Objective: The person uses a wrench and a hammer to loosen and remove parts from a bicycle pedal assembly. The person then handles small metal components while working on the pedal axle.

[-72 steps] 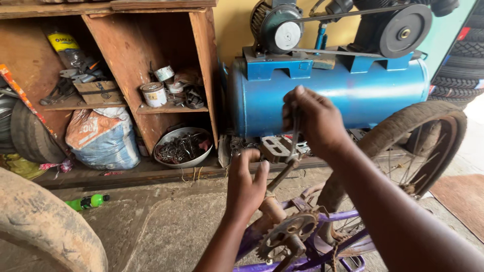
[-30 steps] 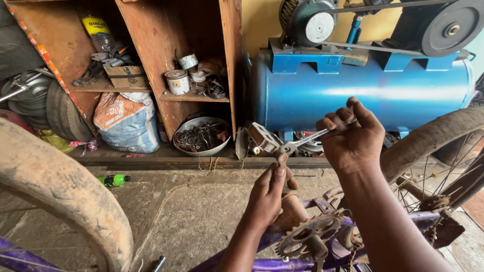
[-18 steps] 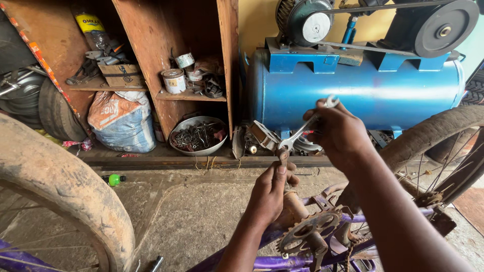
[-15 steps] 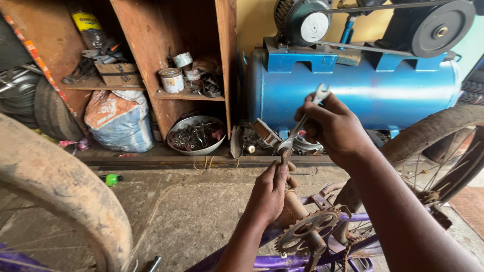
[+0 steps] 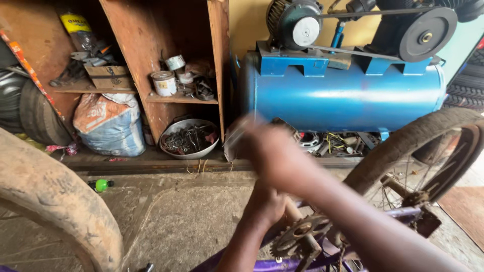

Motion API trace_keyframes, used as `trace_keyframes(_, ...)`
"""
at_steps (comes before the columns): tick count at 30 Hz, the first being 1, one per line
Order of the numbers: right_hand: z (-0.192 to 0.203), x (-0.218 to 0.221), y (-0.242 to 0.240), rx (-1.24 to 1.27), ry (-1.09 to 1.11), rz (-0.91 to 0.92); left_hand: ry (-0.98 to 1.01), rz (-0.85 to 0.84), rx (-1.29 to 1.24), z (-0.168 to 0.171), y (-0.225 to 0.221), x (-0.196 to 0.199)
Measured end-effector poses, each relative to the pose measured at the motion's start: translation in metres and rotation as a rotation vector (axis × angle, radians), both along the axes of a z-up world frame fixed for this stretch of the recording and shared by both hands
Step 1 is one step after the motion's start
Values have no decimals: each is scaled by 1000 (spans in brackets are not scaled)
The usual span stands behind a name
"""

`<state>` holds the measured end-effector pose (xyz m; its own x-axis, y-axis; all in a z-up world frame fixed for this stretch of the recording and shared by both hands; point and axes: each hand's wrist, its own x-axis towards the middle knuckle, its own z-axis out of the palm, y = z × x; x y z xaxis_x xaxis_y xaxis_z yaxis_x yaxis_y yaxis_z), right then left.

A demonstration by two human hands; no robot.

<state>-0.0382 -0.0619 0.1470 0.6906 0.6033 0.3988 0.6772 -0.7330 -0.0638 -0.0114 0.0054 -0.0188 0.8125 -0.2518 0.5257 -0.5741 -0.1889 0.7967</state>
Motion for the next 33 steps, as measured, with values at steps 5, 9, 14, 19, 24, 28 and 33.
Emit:
trace_keyframes(5,19,11,-69,1343,281,-20,287,90,122,16,-3,-7)
trace_keyframes(9,-3,26,-95,1612,414,35,257,84,122,17,-3,-7)
trace_keyframes(14,-36,41,-114,1832,585,-23,246,84,131,13,-5,-6)
trace_keyframes(19,-62,47,-109,2019,828,-222,213,90,114,14,-4,-7)
trace_keyframes(24,-70,48,-105,1906,762,-266,342,51,168,11,-5,-2)
trace_keyframes(28,-45,60,-98,1543,423,-273,307,51,115,13,-4,-5)
trace_keyframes(33,-29,52,-86,1150,176,-292,338,39,122,22,-3,-7)
